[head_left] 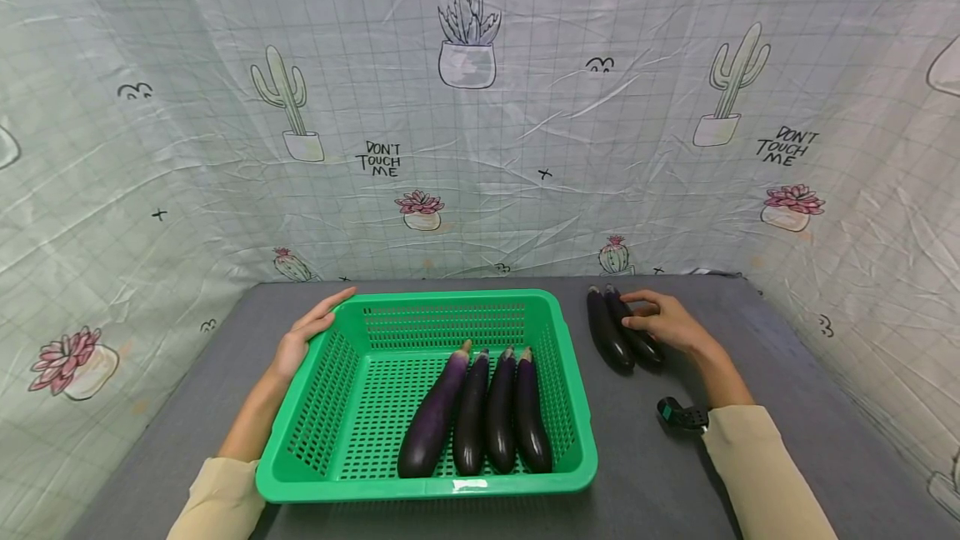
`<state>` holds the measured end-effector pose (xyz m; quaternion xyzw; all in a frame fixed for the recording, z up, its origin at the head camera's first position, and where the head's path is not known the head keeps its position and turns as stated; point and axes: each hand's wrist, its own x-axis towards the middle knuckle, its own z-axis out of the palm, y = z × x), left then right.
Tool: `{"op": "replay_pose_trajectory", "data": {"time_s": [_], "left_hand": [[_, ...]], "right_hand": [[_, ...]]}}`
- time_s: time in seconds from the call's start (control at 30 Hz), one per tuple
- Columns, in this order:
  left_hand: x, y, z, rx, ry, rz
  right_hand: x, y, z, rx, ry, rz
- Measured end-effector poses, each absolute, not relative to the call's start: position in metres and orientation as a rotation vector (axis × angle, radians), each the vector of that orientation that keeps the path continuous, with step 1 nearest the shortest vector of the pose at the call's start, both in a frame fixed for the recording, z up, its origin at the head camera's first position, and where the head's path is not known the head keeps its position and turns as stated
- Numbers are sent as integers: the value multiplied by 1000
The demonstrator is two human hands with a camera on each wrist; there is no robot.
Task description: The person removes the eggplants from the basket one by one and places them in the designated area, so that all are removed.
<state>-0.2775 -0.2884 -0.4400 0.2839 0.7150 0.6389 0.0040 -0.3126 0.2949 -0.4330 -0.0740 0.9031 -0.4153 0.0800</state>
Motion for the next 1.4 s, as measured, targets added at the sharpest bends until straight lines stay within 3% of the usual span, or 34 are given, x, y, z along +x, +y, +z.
{"op": "replay_pose_trajectory", "data": {"time_s": [1.4], "left_hand": [[-278, -289, -439, 854, 2203, 2016]], "right_hand": [[-313, 298, -432, -201, 2655, -1273]]}}
